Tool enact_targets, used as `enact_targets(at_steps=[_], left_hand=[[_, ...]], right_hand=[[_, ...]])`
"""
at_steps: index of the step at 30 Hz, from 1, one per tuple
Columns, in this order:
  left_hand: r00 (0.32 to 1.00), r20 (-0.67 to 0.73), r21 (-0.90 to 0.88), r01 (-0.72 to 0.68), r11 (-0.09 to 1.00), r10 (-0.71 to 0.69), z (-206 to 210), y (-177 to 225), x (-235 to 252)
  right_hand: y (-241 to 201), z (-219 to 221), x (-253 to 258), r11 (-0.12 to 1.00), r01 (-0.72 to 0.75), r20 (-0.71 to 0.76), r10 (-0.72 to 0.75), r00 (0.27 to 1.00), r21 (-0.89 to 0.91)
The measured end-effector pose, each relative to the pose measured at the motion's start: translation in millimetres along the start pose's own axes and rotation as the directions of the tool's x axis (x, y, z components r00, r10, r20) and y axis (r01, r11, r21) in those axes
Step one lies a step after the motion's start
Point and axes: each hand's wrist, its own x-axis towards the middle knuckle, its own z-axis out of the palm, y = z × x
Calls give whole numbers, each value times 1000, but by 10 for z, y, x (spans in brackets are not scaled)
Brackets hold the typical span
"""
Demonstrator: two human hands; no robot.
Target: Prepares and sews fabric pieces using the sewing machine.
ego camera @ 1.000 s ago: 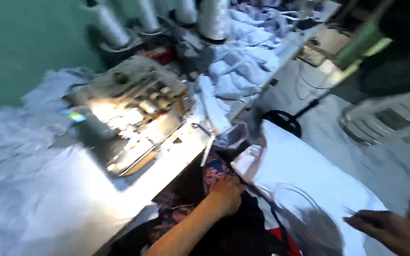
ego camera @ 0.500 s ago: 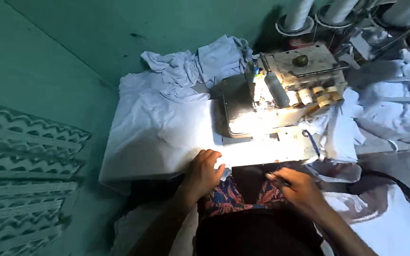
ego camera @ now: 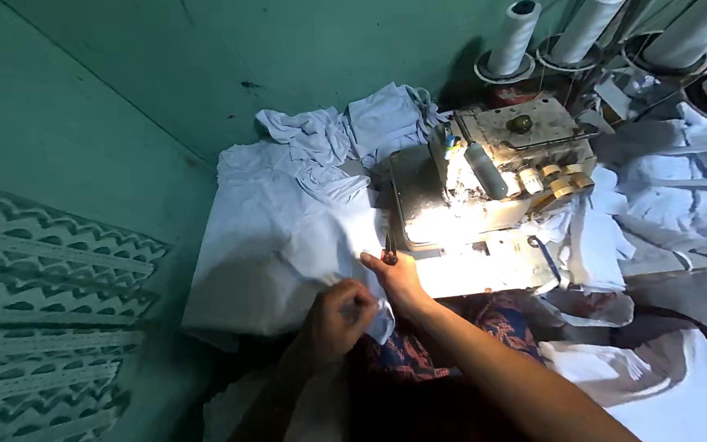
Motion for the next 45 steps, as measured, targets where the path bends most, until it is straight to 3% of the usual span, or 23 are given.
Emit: enact_targets(at_steps=[3, 5, 7, 9, 11, 13, 16, 18, 20, 22, 24, 25, 27, 28, 31, 33, 36, 40, 42, 45], left_hand=[[931, -222, 158, 327, 932, -289, -172, -98, 277], [895, -195, 329, 446, 832, -402, -389, -287, 466], [914, -128, 467, 398, 789, -385, -840, -587, 581], [943, -128, 555, 324, 766, -306, -1561, -743, 723], [942, -262, 592, 330, 736, -212, -2264, -415, 924], [908, -412, 643, 350, 681, -78, -2745, 249, 1145], [824, -560, 686, 398, 609, 92, -2993, 928, 1369], [826, -526, 719, 306, 624, 201, -2746, 1155, 1400], [892, -371, 795, 162, 584, 258, -2234, 1321, 1320], [966, -203, 840, 87, 535, 162, -1811, 1186, 1227], [993, -113, 836, 118, 536, -42, -1615, 817, 1183], [992, -87, 818, 124, 561, -92, -1568, 622, 1192], [997, -42, 723, 72, 687, -59, -1462, 365, 1263], [1000, -24, 638, 28, 770, -16, -1373, 300, 1324], [992, 23, 305, -126, 944, 125, -952, 259, 1593], [977, 71, 76, -206, 976, 201, -643, 253, 1788], [974, 158, -211, -130, 969, 164, -211, 218, 2005], [988, 147, -70, -47, 996, 57, 230, 178, 2139], [983, 165, 132, -98, 986, 76, 348, 150, 2186], [978, 185, 438, -172, 882, 99, 483, 243, 2204]], right_hand=[[-270, 321, -39, 973, 205, 25, -203, 979, -108], [-471, 485, -129, 954, 264, 151, -243, 958, -143], [-718, 578, -178, 951, 259, 281, -205, 937, -169], [-1040, 580, -202, 942, 274, 387, -184, 904, -194], [-1388, 490, -249, 920, 357, 425, -260, 867, -165], [-1724, 366, -342, 878, 477, 398, -423, 814, -43], [-2100, 148, -519, 787, 606, 355, -603, 715, 115], [-2173, -13, -582, 687, 722, 295, -707, 642, 76], [-2016, -212, -563, 602, 790, 238, -755, 611, -119], [-1637, -468, -470, 491, 756, 222, -754, 618, -433], [-1168, -695, -390, 358, 630, 224, -722, 655, -689], [-938, -780, -365, 318, 573, 214, -707, 674, -755], [-566, -907, -334, 294, 547, 201, -713, 671, -784], [-454, -953, -346, 338, 561, 190, -707, 682, -755], [-305, -1058, -418, 628, 528, 91, -591, 802, -572], [-246, -1119, -445, 781, 471, 5, -514, 858, -410], [-107, -1238, -470, 881, 393, -134, -437, 890, -263], [76, -1429, -478, 951, 284, -242, -306, 921, -122], [83, -1503, -495, 980, 197, -264, -201, 943, -42], [69, -1586, -599, 994, 107, -269, -106, 957, -8]])
